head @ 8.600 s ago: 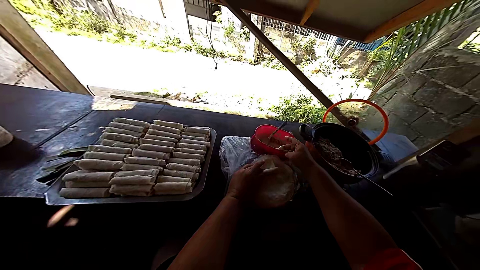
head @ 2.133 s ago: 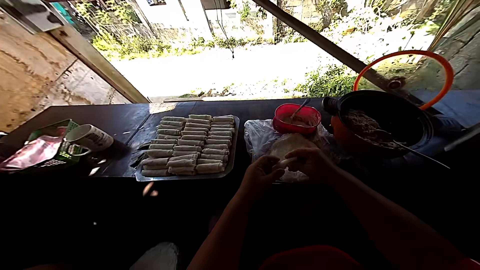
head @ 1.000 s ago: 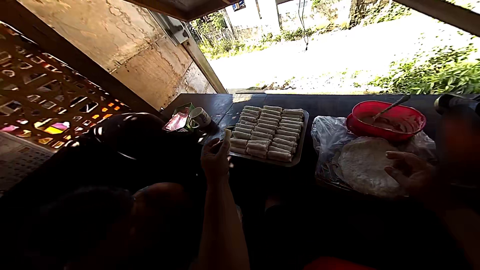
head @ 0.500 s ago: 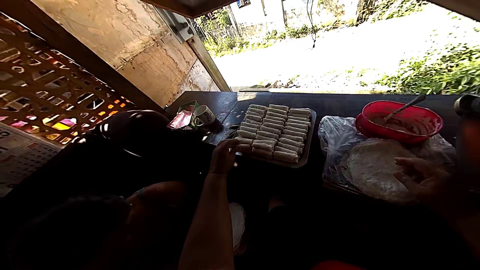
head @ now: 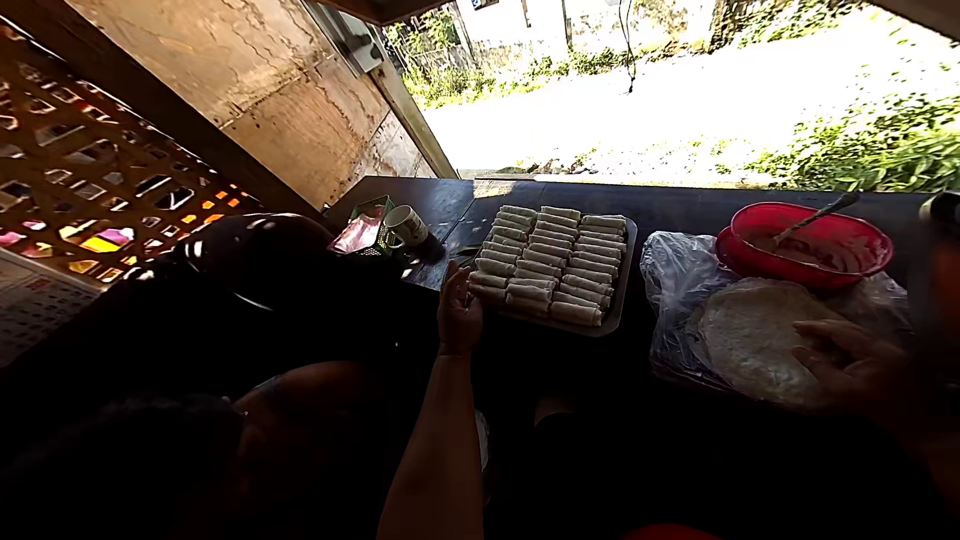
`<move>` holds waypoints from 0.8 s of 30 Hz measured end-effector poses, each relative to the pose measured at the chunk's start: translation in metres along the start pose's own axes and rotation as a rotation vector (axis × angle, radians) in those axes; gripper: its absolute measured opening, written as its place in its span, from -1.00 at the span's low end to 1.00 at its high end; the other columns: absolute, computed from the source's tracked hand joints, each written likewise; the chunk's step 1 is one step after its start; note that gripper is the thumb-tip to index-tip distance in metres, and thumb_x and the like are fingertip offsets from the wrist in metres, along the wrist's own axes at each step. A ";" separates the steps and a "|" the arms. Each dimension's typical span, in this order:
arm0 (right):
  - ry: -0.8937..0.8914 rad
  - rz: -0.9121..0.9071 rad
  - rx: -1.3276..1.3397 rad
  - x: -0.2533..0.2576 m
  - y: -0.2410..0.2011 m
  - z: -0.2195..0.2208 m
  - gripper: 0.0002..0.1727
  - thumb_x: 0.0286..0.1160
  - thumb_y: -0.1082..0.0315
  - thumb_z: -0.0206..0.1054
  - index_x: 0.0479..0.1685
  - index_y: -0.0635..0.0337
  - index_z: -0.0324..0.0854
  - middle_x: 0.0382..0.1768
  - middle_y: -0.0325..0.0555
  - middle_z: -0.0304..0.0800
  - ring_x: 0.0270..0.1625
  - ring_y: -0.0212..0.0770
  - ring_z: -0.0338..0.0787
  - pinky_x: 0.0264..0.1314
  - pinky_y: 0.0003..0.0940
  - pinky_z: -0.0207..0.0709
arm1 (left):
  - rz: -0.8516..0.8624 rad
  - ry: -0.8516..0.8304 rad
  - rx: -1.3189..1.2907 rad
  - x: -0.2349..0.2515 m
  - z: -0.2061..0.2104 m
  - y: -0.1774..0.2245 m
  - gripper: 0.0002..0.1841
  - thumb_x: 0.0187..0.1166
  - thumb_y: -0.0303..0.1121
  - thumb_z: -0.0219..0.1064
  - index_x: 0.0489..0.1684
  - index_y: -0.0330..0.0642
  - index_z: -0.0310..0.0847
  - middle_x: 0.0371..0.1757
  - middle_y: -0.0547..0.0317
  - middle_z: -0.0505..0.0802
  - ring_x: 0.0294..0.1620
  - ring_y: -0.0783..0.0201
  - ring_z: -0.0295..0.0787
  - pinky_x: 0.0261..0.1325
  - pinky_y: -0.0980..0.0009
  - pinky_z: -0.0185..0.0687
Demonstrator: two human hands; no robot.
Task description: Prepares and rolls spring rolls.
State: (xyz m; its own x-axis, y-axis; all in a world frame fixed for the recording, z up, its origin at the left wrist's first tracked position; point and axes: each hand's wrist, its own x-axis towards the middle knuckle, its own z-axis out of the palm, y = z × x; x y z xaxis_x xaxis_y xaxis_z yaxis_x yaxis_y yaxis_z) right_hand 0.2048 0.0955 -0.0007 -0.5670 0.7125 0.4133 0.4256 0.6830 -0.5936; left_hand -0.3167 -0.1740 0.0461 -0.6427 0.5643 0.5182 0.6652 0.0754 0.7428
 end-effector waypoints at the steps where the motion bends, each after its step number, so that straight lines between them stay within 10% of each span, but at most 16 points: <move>1: 0.002 0.003 -0.001 0.000 0.000 0.000 -0.53 0.48 0.05 0.32 0.23 0.17 0.75 0.05 0.05 0.82 -0.16 -0.24 0.76 -0.10 -0.34 0.68 | 0.007 0.020 -0.027 -0.001 0.001 -0.001 -0.33 0.35 -0.74 0.29 0.57 -0.12 0.50 0.88 0.11 0.24 0.79 0.21 0.30 0.61 0.18 0.56; 9: 0.019 0.001 0.006 0.000 -0.004 -0.001 -0.54 0.48 0.05 0.34 0.22 0.14 0.76 0.05 0.02 0.83 -0.16 -0.28 0.75 -0.12 -0.40 0.66 | -0.066 0.294 -0.102 -0.035 0.018 0.003 -0.37 0.47 -0.62 0.33 0.63 -0.35 0.37 0.81 -0.13 0.32 0.67 0.14 0.49 0.53 0.25 0.61; 17: 0.120 -0.061 0.040 -0.005 -0.002 -0.004 -0.61 0.50 0.19 0.36 0.22 0.18 0.76 0.07 0.05 0.81 -0.19 -0.32 0.77 -0.19 -0.49 0.69 | -0.755 0.374 -0.514 -0.126 0.097 0.070 -0.60 0.63 -0.46 0.33 0.39 -0.30 0.40 0.04 -0.08 0.74 -0.17 0.18 0.81 -0.16 0.23 0.80; 24: 0.120 -0.224 -0.182 -0.001 -0.031 -0.024 -0.69 0.67 0.25 0.26 0.23 0.09 0.78 0.15 -0.04 0.86 0.22 -0.17 0.85 0.32 -0.19 0.76 | -0.074 -0.262 -0.554 -0.182 0.151 0.131 -0.72 0.58 -0.46 0.39 0.21 -0.14 0.58 -0.21 0.17 0.81 -0.31 0.25 0.81 -0.25 0.33 0.86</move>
State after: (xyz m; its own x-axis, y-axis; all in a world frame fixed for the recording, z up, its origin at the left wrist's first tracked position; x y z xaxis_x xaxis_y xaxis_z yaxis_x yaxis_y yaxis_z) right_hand 0.2089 0.0771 0.0341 -0.5779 0.5479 0.6049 0.4251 0.8348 -0.3500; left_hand -0.0554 -0.1425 -0.0146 -0.5176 0.7627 0.3879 0.2808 -0.2768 0.9190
